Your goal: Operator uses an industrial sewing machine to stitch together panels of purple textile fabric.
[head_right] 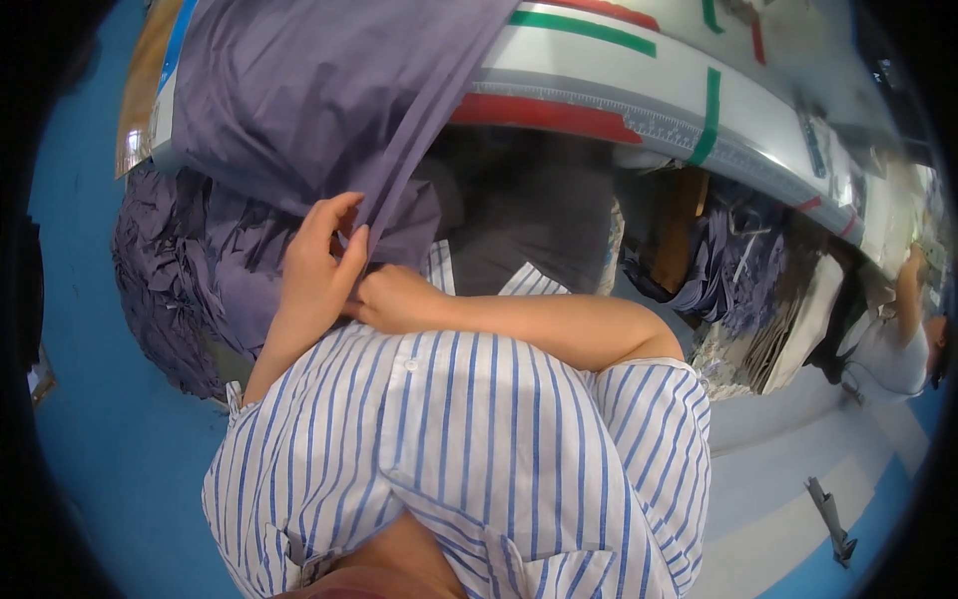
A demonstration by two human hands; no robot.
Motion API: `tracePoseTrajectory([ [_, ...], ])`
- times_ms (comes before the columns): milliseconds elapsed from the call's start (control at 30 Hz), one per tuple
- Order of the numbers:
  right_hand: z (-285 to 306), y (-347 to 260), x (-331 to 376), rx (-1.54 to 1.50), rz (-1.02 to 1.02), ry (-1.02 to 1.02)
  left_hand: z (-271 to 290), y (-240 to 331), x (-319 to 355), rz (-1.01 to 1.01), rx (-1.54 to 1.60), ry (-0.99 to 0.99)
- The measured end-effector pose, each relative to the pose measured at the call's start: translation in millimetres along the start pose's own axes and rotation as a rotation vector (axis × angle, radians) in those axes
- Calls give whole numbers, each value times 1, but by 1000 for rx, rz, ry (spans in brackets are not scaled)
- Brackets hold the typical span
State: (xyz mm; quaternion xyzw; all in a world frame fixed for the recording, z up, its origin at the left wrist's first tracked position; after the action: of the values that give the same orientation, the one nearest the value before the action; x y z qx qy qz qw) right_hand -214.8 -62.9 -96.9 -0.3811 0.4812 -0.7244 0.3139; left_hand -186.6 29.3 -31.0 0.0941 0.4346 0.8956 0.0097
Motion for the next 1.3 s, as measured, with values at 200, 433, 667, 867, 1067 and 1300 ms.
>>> tracePoseTrajectory([
  [200, 8, -12, 11, 13, 114, 18, 8, -3, 7, -156, -57, -45],
  [433, 28, 9, 24, -75, 166, 349, 27, -56, 41, 82, -581, -430],
  [667, 78, 25, 49, 169, 219, 460, 52, -80, 87, 158, -611, -245],
  [867, 112, -14, 40, 666, 459, 542, 82, -55, 120, 166, -639, -286],
  [1067, 121, -41, 25, 1026, 610, 593, 97, -29, 150, -139, -598, 55],
  [1300, 136, -64, 15, 995, 728, 655, 114, -6, 179, -420, -617, 255],
])
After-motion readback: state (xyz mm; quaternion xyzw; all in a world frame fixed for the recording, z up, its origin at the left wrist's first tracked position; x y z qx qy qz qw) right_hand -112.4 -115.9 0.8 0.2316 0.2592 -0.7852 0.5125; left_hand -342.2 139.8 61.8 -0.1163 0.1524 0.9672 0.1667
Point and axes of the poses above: each hand's wrist, its own x-axis away from the middle knuckle, its own z-axis out of the back of the hand, y = z × x, the point moved 4 cm from there along -x, towards the middle knuckle, and after that the axes turned 10 degrees about x, right-handed, at the moved point
